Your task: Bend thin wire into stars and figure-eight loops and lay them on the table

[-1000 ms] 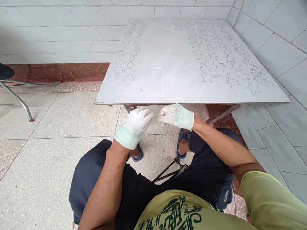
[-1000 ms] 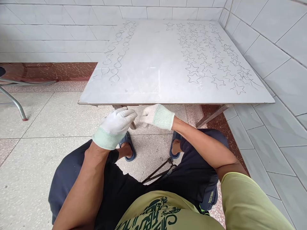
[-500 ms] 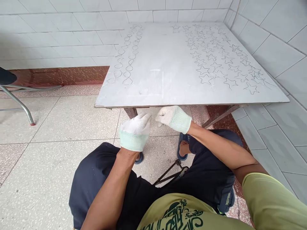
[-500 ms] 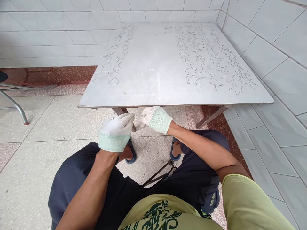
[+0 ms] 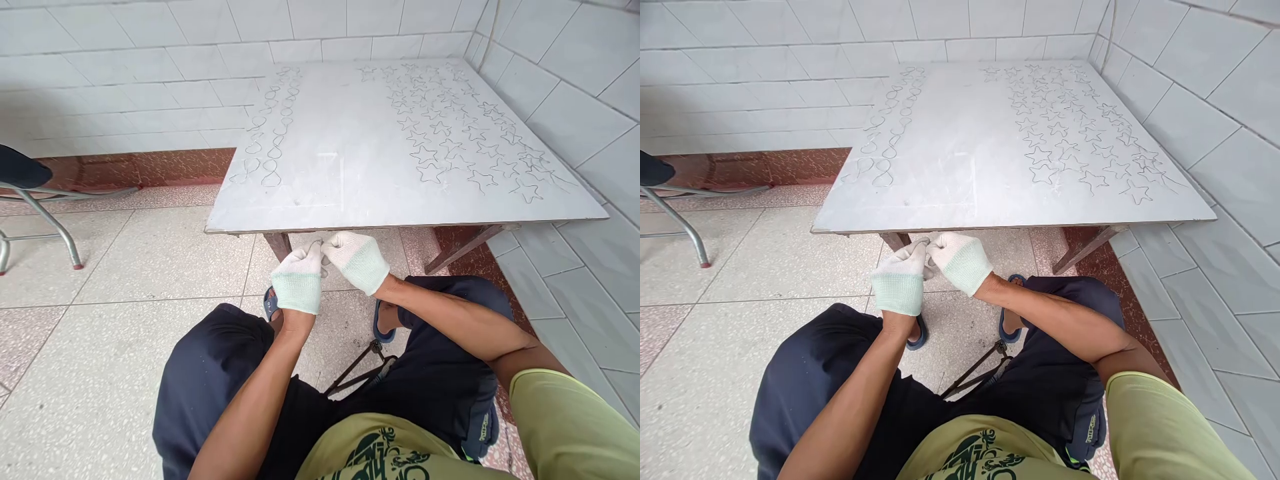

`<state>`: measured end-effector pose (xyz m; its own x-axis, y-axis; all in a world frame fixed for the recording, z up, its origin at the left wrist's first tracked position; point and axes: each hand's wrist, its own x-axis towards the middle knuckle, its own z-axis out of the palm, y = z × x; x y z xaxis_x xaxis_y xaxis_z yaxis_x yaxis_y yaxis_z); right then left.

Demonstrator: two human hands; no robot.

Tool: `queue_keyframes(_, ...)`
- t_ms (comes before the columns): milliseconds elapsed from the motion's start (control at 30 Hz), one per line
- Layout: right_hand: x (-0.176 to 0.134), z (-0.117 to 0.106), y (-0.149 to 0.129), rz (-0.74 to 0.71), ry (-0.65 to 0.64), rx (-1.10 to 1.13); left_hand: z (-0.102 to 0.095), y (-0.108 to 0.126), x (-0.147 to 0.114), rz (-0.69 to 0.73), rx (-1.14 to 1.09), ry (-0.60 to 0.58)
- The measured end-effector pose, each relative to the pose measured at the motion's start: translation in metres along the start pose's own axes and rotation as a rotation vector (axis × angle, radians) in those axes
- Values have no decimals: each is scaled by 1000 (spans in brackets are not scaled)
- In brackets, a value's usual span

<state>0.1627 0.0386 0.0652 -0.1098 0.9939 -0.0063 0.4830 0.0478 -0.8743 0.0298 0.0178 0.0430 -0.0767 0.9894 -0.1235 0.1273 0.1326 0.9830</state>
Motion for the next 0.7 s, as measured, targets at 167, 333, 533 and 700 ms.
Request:
queue_keyframes(167, 5, -18, -5, 69, -67, 24, -12, 29, -22, 130, -16, 177)
queue_keyframes(333, 10, -28, 0, 55, -148, 125, -35, 57, -36, 135, 3, 235)
queue_keyframes(533, 7, -27, -5, 87, -286, 171, -44, 41, -5, 94, 247, 58)
queue_keyframes(700, 0, -27, -14, 89, -265, 146, -41, 23, 3, -65, 172, -56)
